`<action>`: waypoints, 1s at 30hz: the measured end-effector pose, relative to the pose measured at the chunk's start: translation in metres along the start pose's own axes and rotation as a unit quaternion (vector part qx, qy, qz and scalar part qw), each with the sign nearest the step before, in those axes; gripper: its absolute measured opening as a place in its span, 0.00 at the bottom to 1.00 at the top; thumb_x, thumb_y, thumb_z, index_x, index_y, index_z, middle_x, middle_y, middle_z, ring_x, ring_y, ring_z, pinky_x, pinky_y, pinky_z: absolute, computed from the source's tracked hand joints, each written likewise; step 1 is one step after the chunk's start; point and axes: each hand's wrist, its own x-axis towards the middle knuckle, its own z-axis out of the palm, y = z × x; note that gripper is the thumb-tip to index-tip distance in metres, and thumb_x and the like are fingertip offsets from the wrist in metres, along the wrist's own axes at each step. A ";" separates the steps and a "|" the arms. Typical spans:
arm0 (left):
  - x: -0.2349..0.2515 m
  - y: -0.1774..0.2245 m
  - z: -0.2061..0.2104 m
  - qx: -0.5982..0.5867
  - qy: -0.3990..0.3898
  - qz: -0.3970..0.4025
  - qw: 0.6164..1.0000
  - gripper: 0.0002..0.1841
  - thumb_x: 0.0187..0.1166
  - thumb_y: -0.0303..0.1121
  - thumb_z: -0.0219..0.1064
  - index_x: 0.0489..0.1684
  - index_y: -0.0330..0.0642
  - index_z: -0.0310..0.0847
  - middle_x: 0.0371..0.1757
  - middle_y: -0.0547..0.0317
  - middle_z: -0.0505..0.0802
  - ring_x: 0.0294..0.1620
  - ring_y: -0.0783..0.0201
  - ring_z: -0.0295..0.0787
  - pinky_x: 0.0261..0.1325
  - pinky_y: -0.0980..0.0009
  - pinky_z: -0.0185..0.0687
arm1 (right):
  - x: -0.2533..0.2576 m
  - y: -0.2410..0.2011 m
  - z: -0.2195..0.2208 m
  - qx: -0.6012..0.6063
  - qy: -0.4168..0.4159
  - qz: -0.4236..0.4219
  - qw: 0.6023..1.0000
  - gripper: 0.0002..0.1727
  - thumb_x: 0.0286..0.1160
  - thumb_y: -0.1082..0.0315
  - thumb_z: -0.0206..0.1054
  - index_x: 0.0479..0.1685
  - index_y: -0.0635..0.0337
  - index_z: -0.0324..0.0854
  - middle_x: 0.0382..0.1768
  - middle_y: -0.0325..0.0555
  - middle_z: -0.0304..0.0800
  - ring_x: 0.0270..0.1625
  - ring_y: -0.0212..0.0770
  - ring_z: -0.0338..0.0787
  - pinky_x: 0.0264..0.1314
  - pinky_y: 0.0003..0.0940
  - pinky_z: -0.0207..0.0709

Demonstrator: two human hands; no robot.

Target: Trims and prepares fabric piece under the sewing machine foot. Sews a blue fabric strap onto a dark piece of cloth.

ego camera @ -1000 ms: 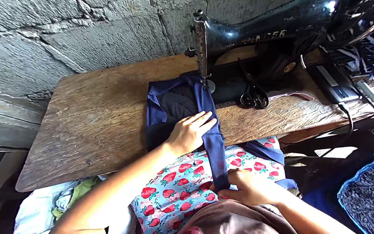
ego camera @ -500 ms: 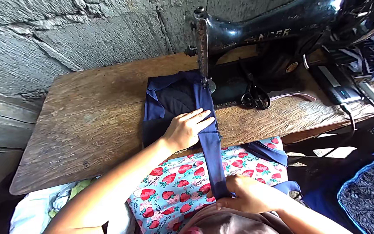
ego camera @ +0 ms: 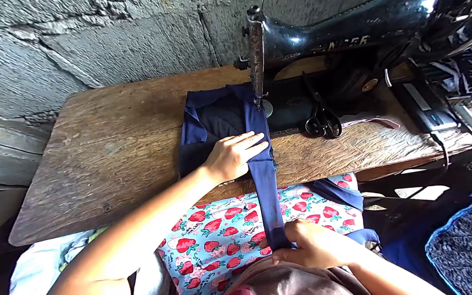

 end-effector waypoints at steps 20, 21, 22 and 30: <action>0.014 -0.020 0.004 0.034 -0.029 0.054 0.998 0.25 0.70 0.23 0.56 0.62 0.46 0.93 0.67 0.55 0.94 0.68 0.46 0.91 0.64 0.52 0.86 | 0.004 0.007 -0.004 0.019 0.020 -0.009 1.000 0.14 0.84 0.63 0.66 0.58 0.62 0.89 0.41 0.48 0.97 0.43 0.37 0.95 0.51 0.38 0.85; 0.014 -0.021 0.004 0.035 -0.030 0.053 0.998 0.25 0.70 0.23 0.56 0.62 0.46 0.93 0.67 0.55 0.94 0.68 0.45 0.91 0.63 0.52 0.87 | 0.003 0.007 -0.004 0.019 0.021 -0.009 1.000 0.15 0.85 0.63 0.66 0.58 0.61 0.89 0.41 0.47 0.97 0.44 0.36 0.95 0.51 0.38 0.85; 0.015 -0.022 0.005 0.033 -0.030 0.051 0.998 0.25 0.69 0.23 0.56 0.62 0.46 0.93 0.67 0.55 0.94 0.68 0.46 0.91 0.62 0.52 0.87 | 0.003 0.007 -0.004 0.018 0.023 -0.010 1.000 0.15 0.84 0.62 0.66 0.58 0.61 0.89 0.41 0.47 0.97 0.44 0.36 0.95 0.51 0.37 0.85; 0.022 -0.031 0.008 0.016 -0.032 0.040 0.999 0.26 0.68 0.22 0.55 0.62 0.46 0.93 0.67 0.54 0.93 0.67 0.45 0.91 0.63 0.50 0.87 | 0.003 0.005 -0.007 0.024 0.012 0.010 1.000 0.15 0.85 0.61 0.66 0.59 0.61 0.88 0.42 0.48 0.97 0.44 0.38 0.94 0.52 0.39 0.85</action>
